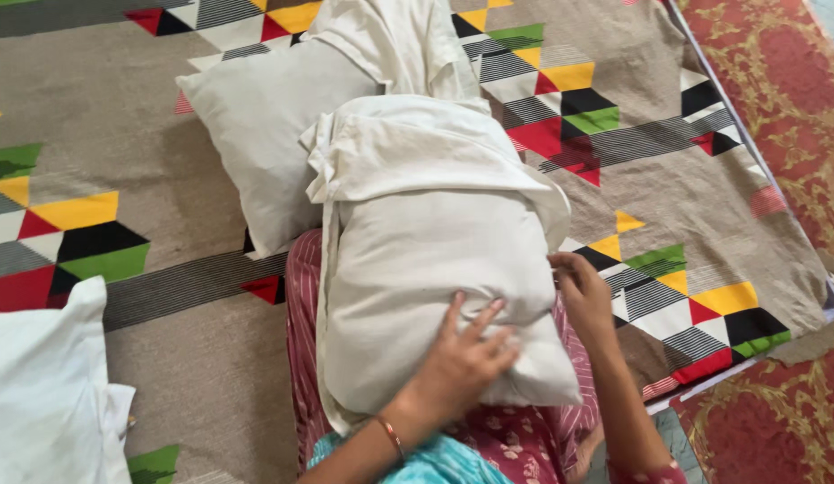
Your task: The person sits on a bed and puts white pillowcases onto pillows. They handle the pillowcases and pillows by hand, inserting the pillows into the cases and smoothing the fabric. The person works on one pillow at a time, completing the task for several pillows.
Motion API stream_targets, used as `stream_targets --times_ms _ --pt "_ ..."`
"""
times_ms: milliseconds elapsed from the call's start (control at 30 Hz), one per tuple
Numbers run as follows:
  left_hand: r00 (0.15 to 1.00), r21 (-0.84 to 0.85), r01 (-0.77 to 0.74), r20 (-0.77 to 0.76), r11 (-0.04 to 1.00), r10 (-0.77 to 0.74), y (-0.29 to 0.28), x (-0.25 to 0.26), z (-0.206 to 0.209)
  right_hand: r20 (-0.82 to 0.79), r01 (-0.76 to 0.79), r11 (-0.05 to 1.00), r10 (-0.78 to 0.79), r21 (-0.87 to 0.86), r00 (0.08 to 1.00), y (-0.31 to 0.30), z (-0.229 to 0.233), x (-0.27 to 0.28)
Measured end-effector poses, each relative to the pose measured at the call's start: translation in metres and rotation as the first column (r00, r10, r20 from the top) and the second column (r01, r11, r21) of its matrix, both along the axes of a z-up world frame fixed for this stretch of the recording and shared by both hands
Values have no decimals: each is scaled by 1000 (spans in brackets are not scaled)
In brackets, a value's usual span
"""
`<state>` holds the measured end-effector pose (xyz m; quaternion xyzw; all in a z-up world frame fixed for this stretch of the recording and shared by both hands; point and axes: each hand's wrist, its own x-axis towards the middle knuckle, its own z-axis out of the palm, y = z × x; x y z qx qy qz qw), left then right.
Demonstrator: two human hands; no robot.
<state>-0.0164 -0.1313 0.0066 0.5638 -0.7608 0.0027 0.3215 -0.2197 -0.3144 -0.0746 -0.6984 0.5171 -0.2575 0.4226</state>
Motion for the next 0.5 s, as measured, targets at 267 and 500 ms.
stream_targets --times_ms 267,500 --pt "895 67 -320 -305 945 325 -32 78 2 -321 26 997 -2 71 947 -23 -47 16" --pt "914 43 -301 -270 952 302 -38 66 6 -497 -25 998 -5 -53 868 -1 19 26"
